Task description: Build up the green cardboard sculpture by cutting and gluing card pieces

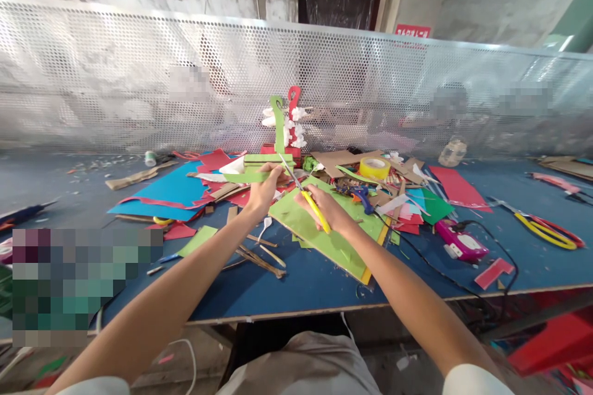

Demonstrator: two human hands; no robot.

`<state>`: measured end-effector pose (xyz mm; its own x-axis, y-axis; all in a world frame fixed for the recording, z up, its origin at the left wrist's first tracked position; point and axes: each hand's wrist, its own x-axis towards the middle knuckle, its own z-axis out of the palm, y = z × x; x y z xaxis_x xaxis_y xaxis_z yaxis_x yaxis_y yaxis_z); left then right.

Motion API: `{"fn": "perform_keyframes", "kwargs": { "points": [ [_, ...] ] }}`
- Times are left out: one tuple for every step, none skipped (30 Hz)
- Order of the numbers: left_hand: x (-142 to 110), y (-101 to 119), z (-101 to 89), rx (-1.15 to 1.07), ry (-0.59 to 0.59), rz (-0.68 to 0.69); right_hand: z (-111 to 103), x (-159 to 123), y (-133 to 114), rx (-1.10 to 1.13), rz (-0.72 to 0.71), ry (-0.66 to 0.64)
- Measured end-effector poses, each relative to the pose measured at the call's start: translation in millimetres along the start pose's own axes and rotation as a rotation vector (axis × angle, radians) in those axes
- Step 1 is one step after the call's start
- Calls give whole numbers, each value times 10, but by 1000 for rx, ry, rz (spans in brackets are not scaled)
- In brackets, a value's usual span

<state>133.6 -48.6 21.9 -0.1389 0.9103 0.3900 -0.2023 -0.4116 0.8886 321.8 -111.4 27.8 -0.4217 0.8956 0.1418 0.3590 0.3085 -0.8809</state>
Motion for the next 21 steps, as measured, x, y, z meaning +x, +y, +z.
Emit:
{"fn": "perform_keyframes", "kwargs": {
  "points": [
    [-2,0,-1,-2,0,0,13,6,2,18,-1,22],
    [-6,0,-2,-5,-5,-2,27,18,6,44,-8,52],
    [-13,-1,-3,-6,-22,-6,40,34,12,77,-20,90],
    [-23,-1,-3,-5,-62,-13,49,55,21,115,-35,135],
    [-35,-1,-3,-2,-122,-22,54,78,31,158,-52,178],
    [-49,-1,-2,4,-197,-30,52,103,43,201,-70,217],
    [-64,0,1,17,-280,-33,43,126,55,240,-89,252],
    [-79,0,5,36,-358,-28,29,146,68,270,-107,283],
    [-93,1,10,61,-423,-17,10,162,81,293,-123,309],
    [-105,3,16,90,-468,-1,-11,173,94,310,-135,334],
    [-115,4,22,121,-499,12,-32,180,107,322,-144,356],
    [-123,7,26,150,-519,18,-51,183,120,330,-149,375],
    [-129,9,29,176,-531,18,-66,184,133,335,-152,392],
    [-135,12,31,199,-541,14,-76,184,145,339,-155,404],
    [-140,14,31,225,-553,14,-82,184,157,344,-158,413],
    [-145,16,30,256,-568,19,-84,184,168,350,-162,414],
    [-150,17,29,288,-584,30,-83,184,177,356,-163,405],
    [-155,18,28,316,-602,44,-82,183,184,361,-160,392],
    [-159,18,26,336,-620,54,-82,183,187,365,-153,375],
    [-161,18,23,346,-640,57,-86,181,188,366,-143,359],
    [-160,18,18,347,-661,52,-96,179,186,362,-131,347]
  ]
}}
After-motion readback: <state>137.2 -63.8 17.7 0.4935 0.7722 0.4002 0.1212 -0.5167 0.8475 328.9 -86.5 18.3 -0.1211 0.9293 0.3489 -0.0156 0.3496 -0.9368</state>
